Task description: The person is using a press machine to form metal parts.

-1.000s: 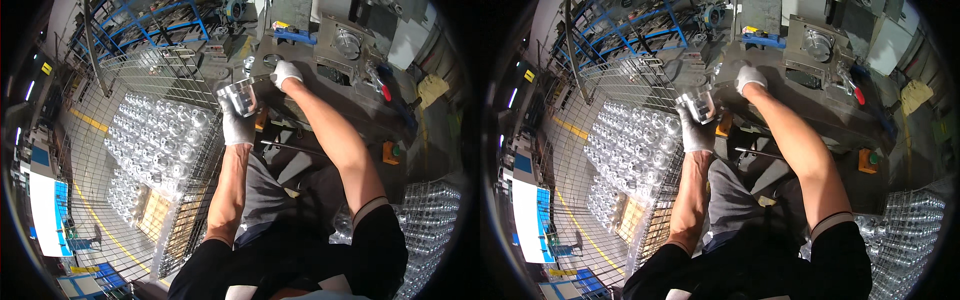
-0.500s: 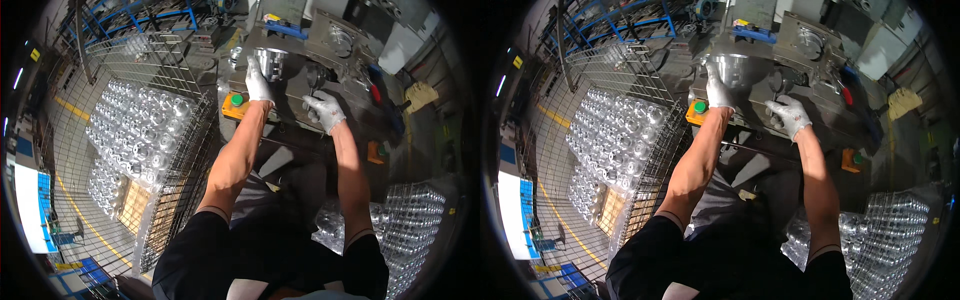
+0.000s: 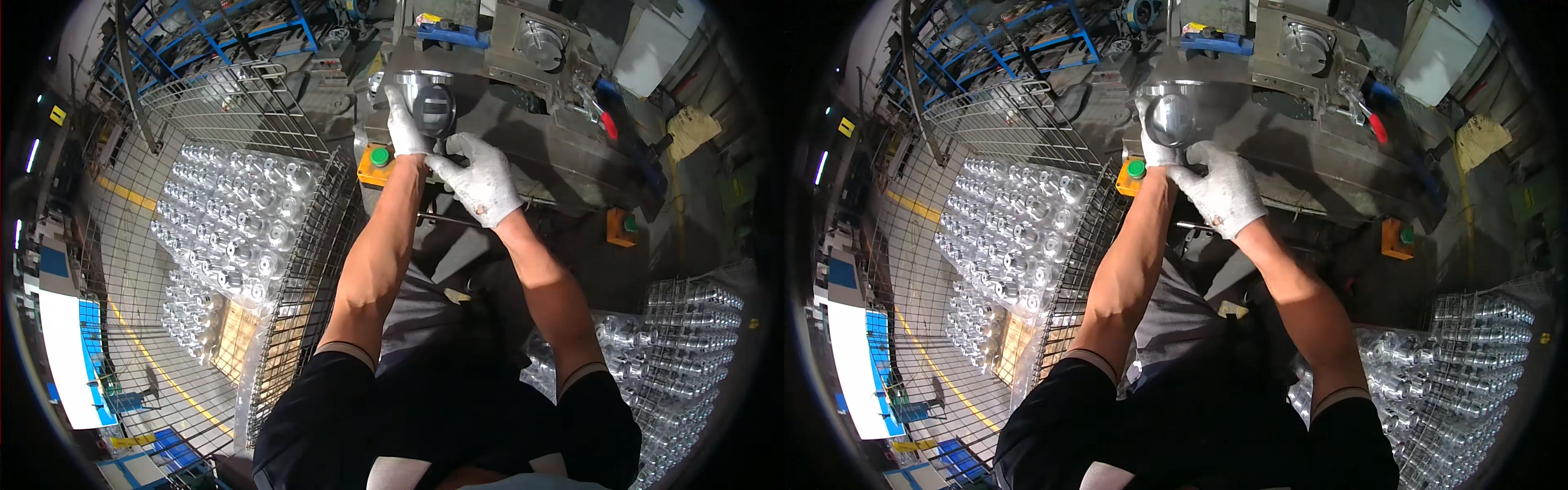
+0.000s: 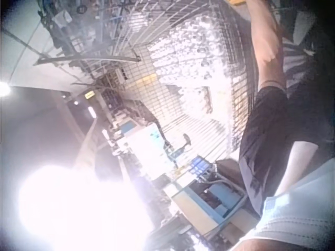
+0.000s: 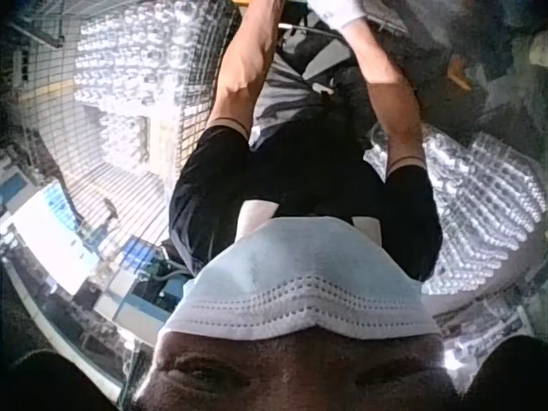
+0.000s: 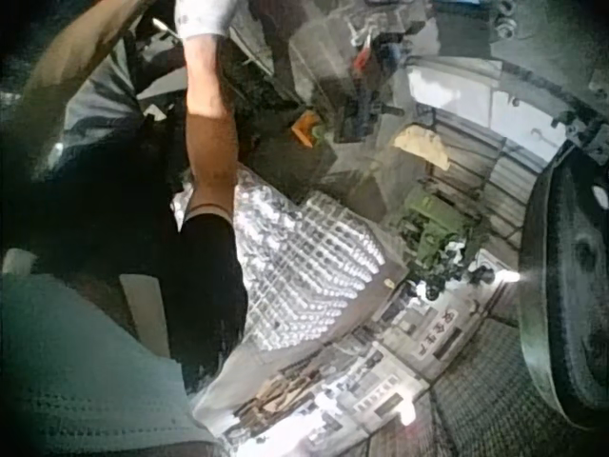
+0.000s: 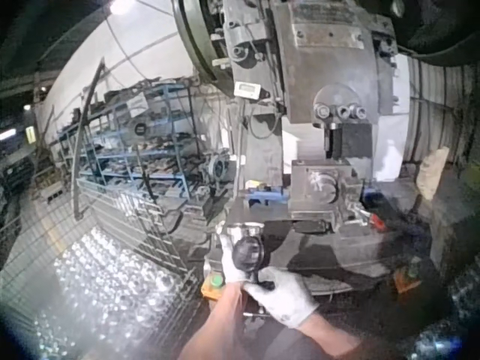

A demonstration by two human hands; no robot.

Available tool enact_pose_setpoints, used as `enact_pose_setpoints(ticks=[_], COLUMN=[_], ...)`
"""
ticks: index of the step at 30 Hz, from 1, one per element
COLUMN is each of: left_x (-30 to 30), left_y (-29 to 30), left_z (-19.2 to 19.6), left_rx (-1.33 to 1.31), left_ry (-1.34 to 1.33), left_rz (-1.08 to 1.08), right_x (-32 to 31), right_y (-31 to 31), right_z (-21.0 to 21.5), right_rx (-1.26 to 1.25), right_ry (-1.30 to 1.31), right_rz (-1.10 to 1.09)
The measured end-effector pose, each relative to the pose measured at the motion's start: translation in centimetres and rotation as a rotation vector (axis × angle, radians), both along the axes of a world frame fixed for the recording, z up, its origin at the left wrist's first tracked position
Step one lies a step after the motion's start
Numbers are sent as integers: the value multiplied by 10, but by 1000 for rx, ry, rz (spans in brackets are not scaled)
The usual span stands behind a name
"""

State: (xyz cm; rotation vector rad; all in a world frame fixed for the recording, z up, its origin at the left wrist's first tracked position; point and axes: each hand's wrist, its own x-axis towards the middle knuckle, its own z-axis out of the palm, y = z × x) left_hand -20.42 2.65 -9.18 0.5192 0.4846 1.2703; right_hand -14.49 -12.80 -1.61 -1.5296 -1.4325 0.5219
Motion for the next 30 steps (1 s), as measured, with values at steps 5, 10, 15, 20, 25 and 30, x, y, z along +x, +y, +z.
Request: enact_pose_setpoints(ticks=[5, 10, 15, 20, 25, 30], left_x=[3, 1, 1, 2, 2, 1], left_y=[4, -2, -3, -5, -11, -17], left_z=[-9, 0, 3, 5, 13, 20], left_rx=[122, 63, 72, 95, 79, 108], left_ry=[-11, -139, -132, -108, -62, 37], left_rz=[-12, -89, -117, -97, -46, 44], right_x=[-4, -5, -6, -6, -6, -8], right_y=[-7, -9, -8, -10, -10, -11], right_z=[10, 13, 13, 14, 16, 17], right_rx=[-32, -32, 2, 16, -31, 9], right_ry=[-45, -54, -32, -27, -23, -43], right_rz=[-74, -99, -75, -71, -84, -73])
